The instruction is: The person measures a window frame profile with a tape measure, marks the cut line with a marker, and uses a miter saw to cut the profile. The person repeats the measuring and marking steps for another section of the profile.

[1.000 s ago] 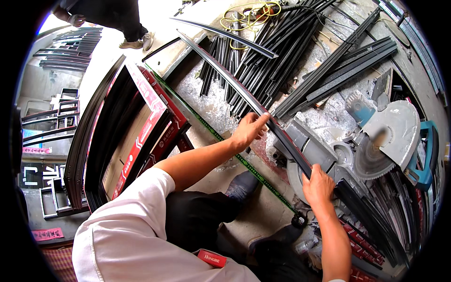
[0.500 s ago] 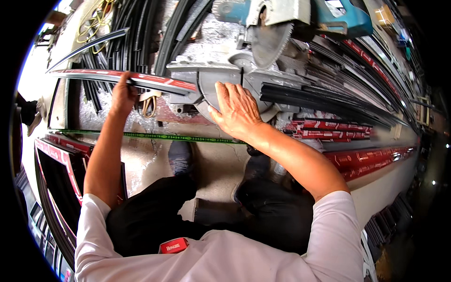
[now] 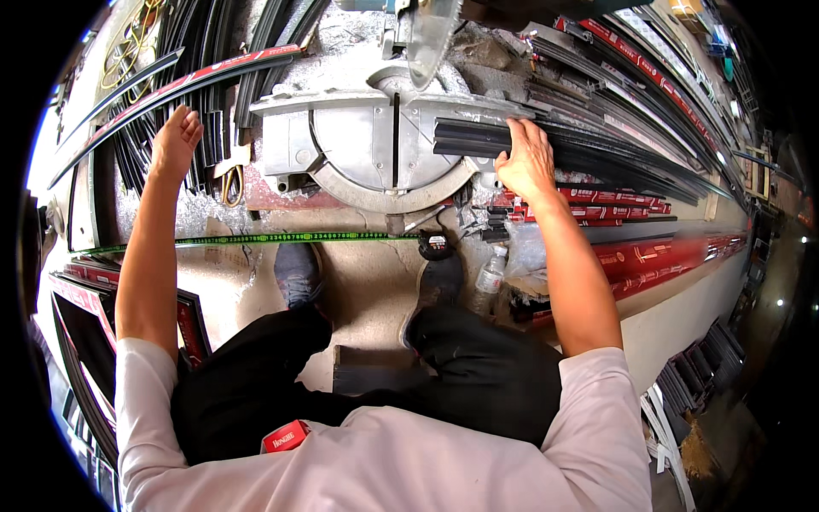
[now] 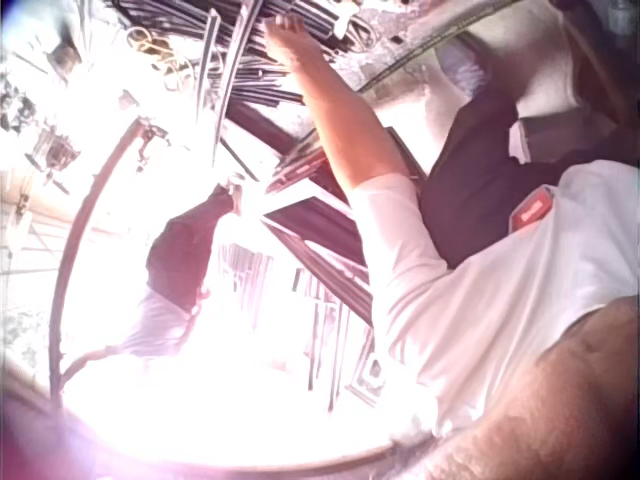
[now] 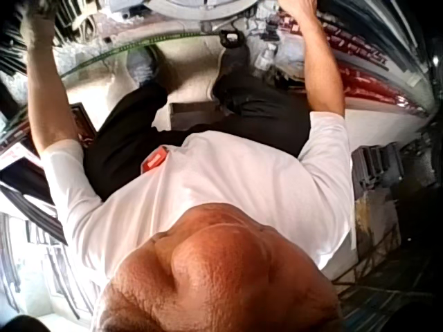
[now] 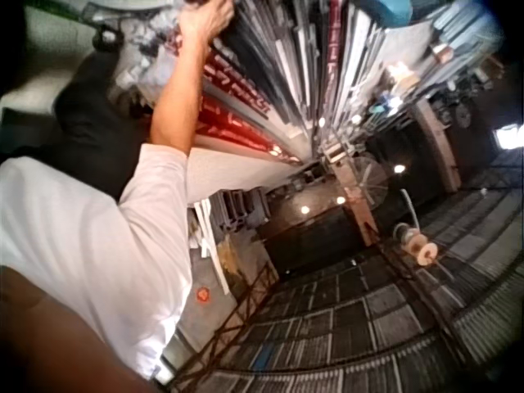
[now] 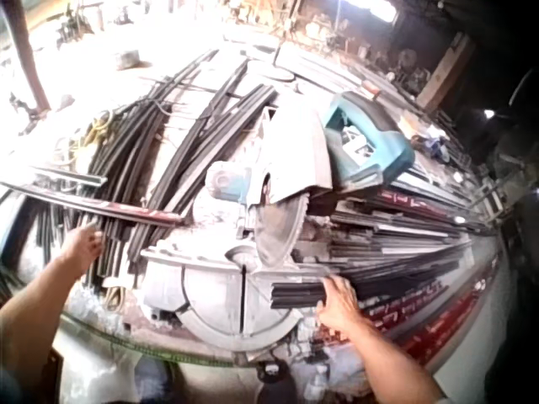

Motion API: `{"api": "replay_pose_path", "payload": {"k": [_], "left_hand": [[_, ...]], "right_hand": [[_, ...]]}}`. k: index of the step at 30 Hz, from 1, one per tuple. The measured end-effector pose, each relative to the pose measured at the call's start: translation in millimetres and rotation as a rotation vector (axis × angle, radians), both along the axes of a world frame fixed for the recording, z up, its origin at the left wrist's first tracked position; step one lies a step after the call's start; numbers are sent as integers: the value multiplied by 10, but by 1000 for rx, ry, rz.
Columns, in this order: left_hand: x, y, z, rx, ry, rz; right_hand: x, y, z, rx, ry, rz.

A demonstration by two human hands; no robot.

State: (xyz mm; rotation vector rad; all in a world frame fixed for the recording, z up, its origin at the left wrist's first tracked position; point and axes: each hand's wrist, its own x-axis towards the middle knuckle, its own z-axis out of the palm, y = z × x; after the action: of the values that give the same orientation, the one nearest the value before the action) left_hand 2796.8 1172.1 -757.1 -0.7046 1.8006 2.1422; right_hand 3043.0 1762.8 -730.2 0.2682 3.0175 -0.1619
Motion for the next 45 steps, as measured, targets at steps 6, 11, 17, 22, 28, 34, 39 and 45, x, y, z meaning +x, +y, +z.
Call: {"api": "replay_pose_path", "payload": {"k": [6, 11, 17, 22, 28, 34, 39, 45], "left_hand": [[915, 359, 434, -280, 54, -315], [1584, 523, 325, -265, -35, -417], [1906, 620, 196, -294, -90, -527], [1878, 775, 275, -389, -68, -610], [1907, 730, 209, -370, -86, -621], [1906, 702, 157, -365, -107, -627], [1913, 729, 185, -345, -131, -647], [1915, 687, 251, -382, -130, -687]], "right_hand": [[70, 112, 73, 20, -96, 100], [175, 171, 93, 59, -37, 107], [258, 182, 7, 112, 24, 161], [321, 267, -88, 166, -57, 165], [222, 394, 17, -23, 34, 217], [147, 468, 116, -269, -46, 119], [145, 569, 80, -375, -63, 63], [31, 626, 142, -278, 13, 113]]}}
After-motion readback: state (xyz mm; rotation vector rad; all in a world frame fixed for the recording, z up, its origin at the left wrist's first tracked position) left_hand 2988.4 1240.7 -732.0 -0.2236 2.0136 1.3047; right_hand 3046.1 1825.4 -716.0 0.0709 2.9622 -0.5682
